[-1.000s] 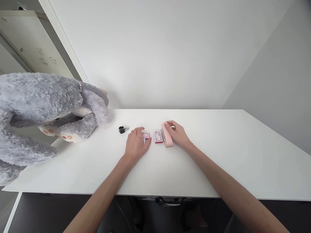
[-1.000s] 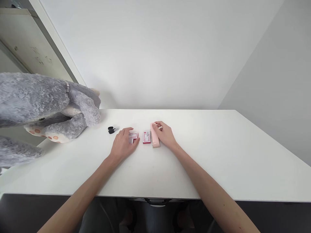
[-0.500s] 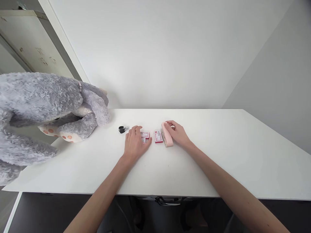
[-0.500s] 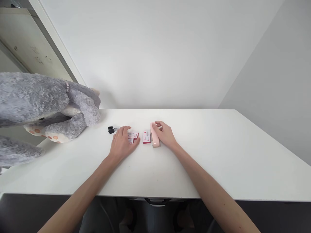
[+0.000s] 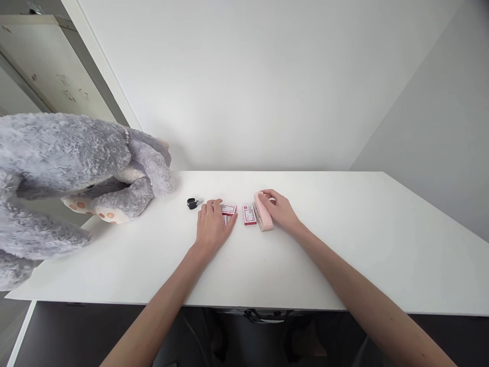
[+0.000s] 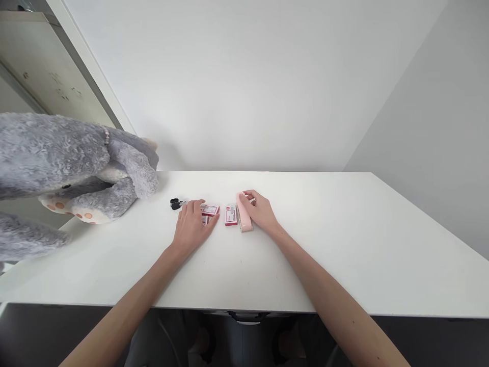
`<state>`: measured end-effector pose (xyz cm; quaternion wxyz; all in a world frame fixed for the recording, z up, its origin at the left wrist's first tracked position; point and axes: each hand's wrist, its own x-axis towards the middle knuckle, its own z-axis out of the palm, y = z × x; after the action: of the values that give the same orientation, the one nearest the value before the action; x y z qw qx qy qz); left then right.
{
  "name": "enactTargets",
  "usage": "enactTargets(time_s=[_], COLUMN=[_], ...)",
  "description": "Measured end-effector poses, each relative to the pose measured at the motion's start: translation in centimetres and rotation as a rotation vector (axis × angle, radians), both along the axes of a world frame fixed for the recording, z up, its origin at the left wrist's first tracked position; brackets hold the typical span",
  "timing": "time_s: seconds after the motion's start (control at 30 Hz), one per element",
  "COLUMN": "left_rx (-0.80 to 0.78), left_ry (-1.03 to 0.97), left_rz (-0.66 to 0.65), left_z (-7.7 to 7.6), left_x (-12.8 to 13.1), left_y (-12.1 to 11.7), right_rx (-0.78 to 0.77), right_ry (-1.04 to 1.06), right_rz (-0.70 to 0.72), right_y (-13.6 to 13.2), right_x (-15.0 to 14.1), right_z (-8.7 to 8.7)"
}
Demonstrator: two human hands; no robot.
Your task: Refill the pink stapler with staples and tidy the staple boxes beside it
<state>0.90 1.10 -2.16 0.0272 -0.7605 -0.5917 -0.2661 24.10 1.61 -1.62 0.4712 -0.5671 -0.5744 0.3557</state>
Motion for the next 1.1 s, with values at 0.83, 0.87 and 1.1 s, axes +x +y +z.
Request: enactTargets(time_s=[0.83,0.87,1.1], left_rx=[0.014,0.002,-0.08], left_ry=[-0.144,-0.133,-0.1], left_rz=[-0.404,-0.424,-0.582], left_z=[1.9,1.9,1.6], left_x=[0.7,0.7,0.6], left_y=[-1.5,-1.6,-1.6], right_rx=[0.009,0.009,0.009], right_ry=[-0.016,-0.013,-0.002], right_rz=[0.009,0.011,0.015], right_y=[0.1,0.1,0.1], right_x=[0.0,0.0,0.0], right_z=[0.0,0.0,0.0])
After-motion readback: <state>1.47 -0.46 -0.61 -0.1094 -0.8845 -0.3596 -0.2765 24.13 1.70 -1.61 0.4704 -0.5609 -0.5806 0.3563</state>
